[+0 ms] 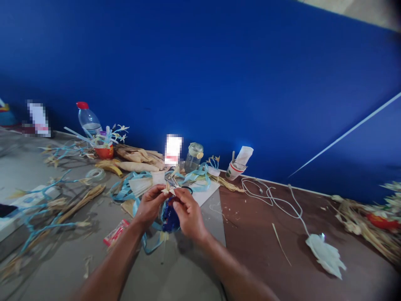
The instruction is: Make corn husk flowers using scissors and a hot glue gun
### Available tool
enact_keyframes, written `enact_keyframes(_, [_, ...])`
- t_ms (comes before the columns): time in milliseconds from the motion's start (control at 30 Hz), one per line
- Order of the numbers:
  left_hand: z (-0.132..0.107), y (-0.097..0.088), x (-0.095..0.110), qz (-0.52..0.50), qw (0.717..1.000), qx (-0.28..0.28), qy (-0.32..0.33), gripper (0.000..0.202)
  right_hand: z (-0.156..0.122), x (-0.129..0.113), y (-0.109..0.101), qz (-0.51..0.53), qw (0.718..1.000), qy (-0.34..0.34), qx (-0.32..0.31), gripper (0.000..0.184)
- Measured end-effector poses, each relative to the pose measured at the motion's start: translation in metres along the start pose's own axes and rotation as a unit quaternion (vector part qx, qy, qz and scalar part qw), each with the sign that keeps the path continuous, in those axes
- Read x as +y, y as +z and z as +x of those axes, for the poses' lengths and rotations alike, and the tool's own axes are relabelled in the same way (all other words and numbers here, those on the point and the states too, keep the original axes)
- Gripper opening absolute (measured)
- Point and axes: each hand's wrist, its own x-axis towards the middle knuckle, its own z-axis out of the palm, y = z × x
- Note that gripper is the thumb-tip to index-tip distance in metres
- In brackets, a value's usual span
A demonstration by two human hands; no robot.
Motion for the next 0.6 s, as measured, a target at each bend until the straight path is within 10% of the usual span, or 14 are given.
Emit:
enact_keyframes(133, [0.0,0.001,-0.001,0.016,1.0,0.004,0.004,0.024,0.006,0.0,-0.001,0.149,0.978,0.134,0.054,0.029])
enact_keyframes(600, [0.0,0.002,0.0,0.069,0.995,-0.061,0.042,0.017,0.008,0.01,0.002,0.238,0.95,0.176,0.101,0.016])
